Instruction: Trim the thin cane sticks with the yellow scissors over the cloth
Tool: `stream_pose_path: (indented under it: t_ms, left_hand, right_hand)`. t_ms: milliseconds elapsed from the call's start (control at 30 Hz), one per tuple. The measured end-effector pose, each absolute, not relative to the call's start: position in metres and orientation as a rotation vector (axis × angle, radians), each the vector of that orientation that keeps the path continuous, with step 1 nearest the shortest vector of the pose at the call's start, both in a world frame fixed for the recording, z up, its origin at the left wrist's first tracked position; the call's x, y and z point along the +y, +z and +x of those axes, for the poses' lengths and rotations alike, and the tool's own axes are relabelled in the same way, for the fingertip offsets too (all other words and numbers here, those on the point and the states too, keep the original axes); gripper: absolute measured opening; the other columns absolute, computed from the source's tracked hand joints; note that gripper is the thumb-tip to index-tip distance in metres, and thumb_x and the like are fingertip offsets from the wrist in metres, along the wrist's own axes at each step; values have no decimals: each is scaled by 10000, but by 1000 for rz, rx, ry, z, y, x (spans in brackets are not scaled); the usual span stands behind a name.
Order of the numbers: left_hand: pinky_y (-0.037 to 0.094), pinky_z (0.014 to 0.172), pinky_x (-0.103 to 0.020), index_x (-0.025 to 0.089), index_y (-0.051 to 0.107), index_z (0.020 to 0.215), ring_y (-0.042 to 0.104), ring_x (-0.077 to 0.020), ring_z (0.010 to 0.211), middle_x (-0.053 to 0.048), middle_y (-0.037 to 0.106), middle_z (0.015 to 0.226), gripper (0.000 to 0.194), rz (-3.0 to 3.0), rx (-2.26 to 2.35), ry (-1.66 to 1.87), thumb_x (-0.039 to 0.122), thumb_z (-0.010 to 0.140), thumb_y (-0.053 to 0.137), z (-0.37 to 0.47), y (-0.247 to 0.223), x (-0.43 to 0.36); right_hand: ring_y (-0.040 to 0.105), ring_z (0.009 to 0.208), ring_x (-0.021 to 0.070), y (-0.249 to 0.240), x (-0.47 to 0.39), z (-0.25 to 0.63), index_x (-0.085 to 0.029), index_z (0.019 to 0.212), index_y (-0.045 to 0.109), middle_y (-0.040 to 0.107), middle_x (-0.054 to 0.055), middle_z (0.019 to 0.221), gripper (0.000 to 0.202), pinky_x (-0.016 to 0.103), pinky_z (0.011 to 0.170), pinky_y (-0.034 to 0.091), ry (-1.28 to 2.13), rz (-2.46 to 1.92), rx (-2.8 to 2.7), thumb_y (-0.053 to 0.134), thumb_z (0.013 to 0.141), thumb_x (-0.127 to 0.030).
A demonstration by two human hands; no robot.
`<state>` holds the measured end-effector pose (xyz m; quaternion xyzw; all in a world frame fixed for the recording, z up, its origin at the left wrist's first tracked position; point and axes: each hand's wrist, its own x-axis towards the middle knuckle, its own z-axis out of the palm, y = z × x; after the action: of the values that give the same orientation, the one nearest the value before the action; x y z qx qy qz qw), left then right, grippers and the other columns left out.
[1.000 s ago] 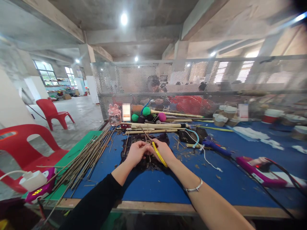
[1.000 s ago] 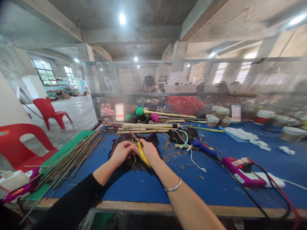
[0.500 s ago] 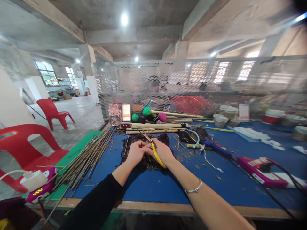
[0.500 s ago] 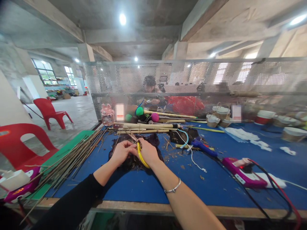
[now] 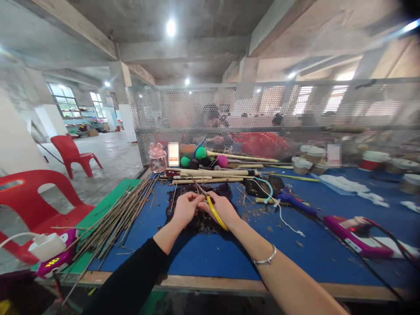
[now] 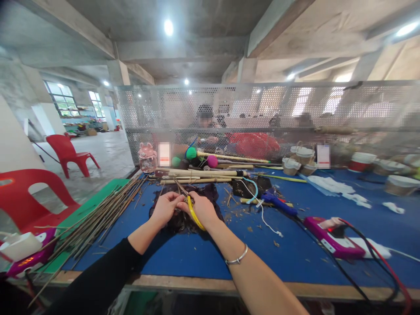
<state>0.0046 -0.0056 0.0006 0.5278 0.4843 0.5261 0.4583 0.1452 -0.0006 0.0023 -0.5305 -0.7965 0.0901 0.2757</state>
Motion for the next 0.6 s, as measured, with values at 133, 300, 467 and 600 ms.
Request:
stream_pose_path:
  t_ms: [133, 300, 467, 600]
  left_hand:
    - [350, 364, -166, 122, 603, 697, 424, -55, 404, 12, 553, 536, 334, 1319, 1143, 1283, 448, 629, 614, 4, 0, -5]
    - [351, 363, -168, 121, 609, 711, 438, -61, 413, -1, 580, 570, 351, 1335, 1113, 1253, 464, 637, 601, 4, -2, -4]
    - [359, 360, -162, 125, 615, 728, 436, -61, 426, 10, 554, 562, 345, 1320, 1108, 1269, 457, 636, 603, 4, -1, -5]
    - [358, 356, -157, 131, 606, 721, 434, -60, 426, 16, 540, 547, 326, 1297, 1130, 1278, 446, 636, 605, 4, 0, -6]
  right_hand:
    - [591, 727, 179, 4, -3, 146, -219, 1037, 467, 624, 33, 798, 448, 215, 562, 344, 210, -1429, -2166, 533, 713, -522]
    - [573, 763, 156, 3, -1, 146, -216, 1093, 431, 602, 43, 899, 495, 224, 623, 370, 265, -1374, -2144, 569, 699, -484]
    - [569, 638, 144, 3, -1, 146, -223, 1011, 481, 617, 14, 754, 383, 205, 546, 352, 290, -1362, -2129, 528, 733, -482]
    - [567, 588, 142, 2, -2, 145, -212, 972, 516, 623, 17, 692, 352, 200, 522, 356, 306, -1312, -2119, 482, 763, -493]
